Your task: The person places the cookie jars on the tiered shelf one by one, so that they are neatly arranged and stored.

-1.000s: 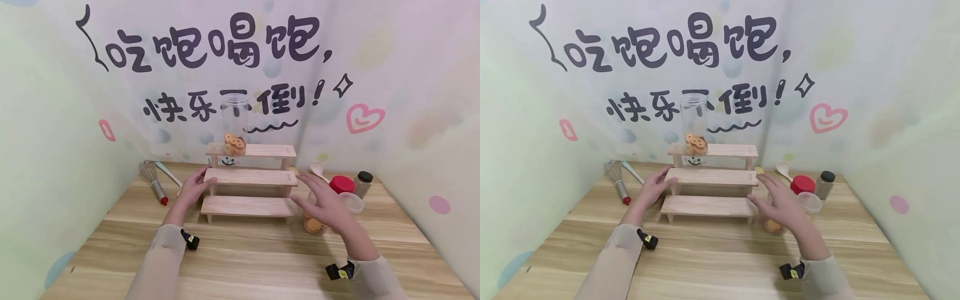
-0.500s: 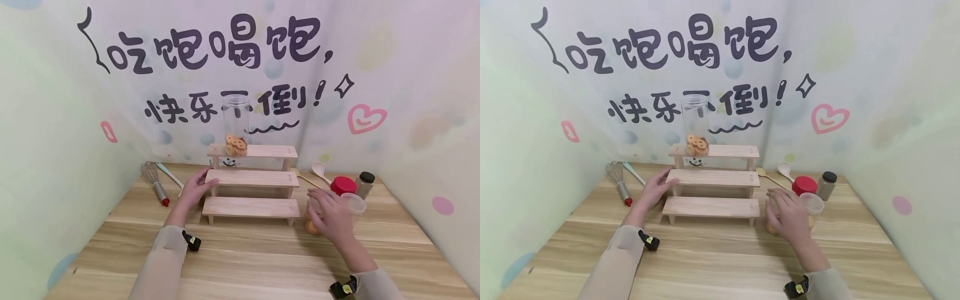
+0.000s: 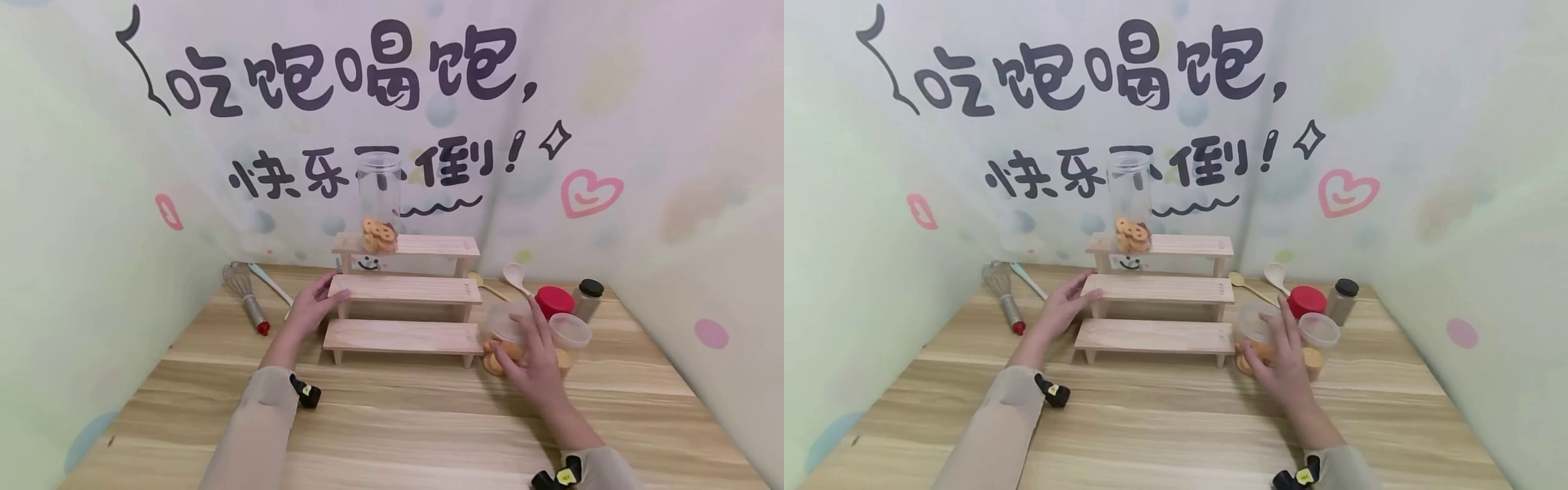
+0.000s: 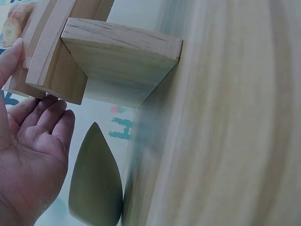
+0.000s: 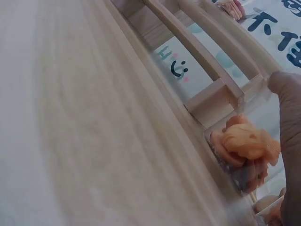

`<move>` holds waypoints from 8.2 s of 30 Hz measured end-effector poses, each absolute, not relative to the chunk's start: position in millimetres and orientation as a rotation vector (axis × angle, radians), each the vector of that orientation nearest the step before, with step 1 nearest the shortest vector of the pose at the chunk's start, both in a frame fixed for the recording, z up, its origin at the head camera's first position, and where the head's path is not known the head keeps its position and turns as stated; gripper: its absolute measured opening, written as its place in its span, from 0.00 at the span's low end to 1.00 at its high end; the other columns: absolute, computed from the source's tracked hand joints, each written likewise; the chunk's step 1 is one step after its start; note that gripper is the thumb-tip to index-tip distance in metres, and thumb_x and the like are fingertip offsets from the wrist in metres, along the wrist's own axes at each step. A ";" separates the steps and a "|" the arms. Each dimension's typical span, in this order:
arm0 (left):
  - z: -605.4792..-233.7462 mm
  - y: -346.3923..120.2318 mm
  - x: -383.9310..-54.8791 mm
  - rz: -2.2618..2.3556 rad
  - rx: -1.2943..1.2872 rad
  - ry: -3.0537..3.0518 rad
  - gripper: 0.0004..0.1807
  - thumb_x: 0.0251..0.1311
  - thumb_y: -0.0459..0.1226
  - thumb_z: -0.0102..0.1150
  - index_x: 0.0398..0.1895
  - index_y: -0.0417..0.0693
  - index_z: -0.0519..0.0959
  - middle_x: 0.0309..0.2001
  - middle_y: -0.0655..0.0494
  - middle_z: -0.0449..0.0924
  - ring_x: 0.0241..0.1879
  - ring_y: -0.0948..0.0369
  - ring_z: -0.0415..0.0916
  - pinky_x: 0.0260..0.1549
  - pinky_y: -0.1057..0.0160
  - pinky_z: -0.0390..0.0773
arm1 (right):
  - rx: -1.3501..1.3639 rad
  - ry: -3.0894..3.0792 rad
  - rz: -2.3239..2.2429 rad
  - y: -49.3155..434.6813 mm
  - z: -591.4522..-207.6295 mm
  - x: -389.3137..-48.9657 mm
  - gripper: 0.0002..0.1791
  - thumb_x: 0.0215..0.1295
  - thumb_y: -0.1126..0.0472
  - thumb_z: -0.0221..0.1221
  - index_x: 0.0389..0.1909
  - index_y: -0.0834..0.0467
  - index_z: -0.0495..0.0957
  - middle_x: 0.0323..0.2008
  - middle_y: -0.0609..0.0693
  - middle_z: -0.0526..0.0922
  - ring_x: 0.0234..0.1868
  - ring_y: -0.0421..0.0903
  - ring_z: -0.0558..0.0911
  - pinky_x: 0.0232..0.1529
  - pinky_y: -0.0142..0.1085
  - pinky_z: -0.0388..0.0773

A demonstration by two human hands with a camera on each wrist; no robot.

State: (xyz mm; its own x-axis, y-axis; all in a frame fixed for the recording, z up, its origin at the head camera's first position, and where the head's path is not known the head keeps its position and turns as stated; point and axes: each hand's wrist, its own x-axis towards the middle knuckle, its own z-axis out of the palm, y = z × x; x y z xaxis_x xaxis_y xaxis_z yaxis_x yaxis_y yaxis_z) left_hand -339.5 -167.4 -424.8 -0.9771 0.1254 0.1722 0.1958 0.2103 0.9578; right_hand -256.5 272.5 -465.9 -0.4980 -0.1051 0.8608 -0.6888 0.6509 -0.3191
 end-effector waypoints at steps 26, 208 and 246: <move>-406.3 -161.3 -326.4 -1.957 -0.338 -2.400 0.40 0.67 0.43 0.65 0.78 0.43 0.60 0.76 0.41 0.57 0.75 0.49 0.56 0.70 0.53 0.63 | 0.229 -2.419 1.381 271.6 -476.4 -249.7 0.53 0.62 0.52 0.71 0.76 0.58 0.45 0.67 0.65 0.65 0.68 0.58 0.67 0.68 0.56 0.65; -395.4 -160.3 -316.7 -1.987 -0.312 -2.384 0.39 0.65 0.42 0.67 0.77 0.47 0.62 0.76 0.44 0.59 0.73 0.50 0.60 0.68 0.55 0.67 | 0.288 -2.062 1.368 145.5 -344.1 -343.0 0.44 0.64 0.55 0.70 0.76 0.62 0.59 0.69 0.63 0.68 0.65 0.57 0.74 0.63 0.45 0.76; -425.4 -167.0 -340.1 -1.931 -0.319 -2.342 0.43 0.60 0.52 0.70 0.76 0.54 0.64 0.75 0.49 0.61 0.73 0.52 0.62 0.68 0.55 0.68 | 0.324 -2.045 1.346 142.4 -351.3 -352.2 0.39 0.64 0.65 0.68 0.73 0.66 0.62 0.65 0.64 0.71 0.62 0.59 0.77 0.63 0.43 0.76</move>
State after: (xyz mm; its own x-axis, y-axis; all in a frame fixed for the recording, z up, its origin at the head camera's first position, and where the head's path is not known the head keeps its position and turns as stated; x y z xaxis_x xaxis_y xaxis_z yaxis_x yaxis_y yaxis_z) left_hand -340.1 -167.0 -425.4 -0.9743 0.1036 0.2001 0.2162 0.1794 0.9597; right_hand -352.2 142.4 -351.3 -0.7515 0.1458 0.6435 -0.5333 0.4399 -0.7225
